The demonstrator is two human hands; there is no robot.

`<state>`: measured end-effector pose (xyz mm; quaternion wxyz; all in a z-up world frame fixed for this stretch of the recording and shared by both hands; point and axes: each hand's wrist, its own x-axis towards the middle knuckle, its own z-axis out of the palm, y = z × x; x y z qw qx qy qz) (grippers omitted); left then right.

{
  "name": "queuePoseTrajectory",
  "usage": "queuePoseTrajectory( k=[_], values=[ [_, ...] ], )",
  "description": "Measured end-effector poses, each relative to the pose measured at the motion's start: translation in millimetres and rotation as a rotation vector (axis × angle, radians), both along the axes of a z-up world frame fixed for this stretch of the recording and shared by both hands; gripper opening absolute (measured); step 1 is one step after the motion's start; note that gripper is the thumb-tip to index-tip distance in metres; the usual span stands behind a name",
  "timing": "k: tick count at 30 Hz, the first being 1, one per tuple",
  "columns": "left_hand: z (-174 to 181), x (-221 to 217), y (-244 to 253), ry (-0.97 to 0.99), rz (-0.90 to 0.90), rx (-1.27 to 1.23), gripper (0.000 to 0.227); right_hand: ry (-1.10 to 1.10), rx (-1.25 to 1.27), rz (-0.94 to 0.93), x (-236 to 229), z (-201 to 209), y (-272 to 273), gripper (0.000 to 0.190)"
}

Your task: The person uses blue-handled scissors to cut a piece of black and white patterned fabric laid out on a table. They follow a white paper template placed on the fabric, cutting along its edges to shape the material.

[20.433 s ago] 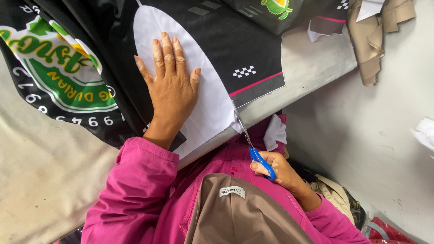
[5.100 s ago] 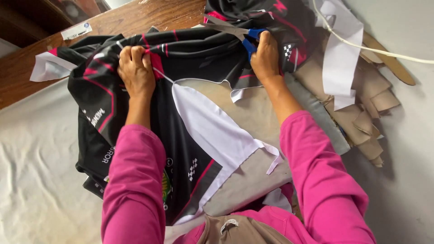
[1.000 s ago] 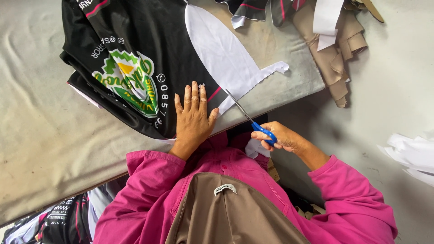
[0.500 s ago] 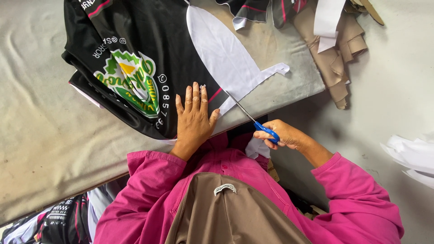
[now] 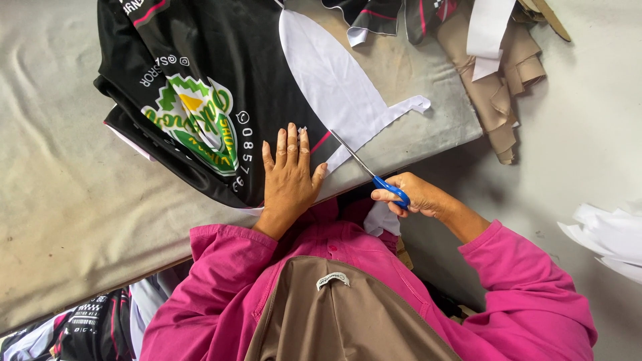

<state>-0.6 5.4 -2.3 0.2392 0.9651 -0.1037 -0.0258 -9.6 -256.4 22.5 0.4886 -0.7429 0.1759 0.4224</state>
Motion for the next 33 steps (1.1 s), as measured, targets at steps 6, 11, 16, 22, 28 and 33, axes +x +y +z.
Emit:
queuePoseTrajectory(
  k=[6,11,16,22,28,33],
  values=[
    [-1,0,0,-0.004,0.002,0.016,0.066,0.015,-0.003,0.008,4,19,11,0.034],
    [-1,-1,0,-0.003,0.007,-0.006,0.066,0.032,0.015,0.010,8,17,20,0.035],
    [-4,0,0,-0.007,0.005,-0.018,0.066,0.033,0.016,-0.003,11,20,24,0.036],
    [-4,-1,0,-0.024,0.004,-0.027,0.067,0.023,0.006,-0.017,9,11,19,0.036],
    [-8,-1,-1,-0.049,0.005,-0.026,0.066,0.015,-0.004,-0.021,11,11,18,0.034],
    [-8,20,-8,-0.152,-0.009,0.050,0.066,0.032,0.013,-0.010,11,17,22,0.035]
  ],
)
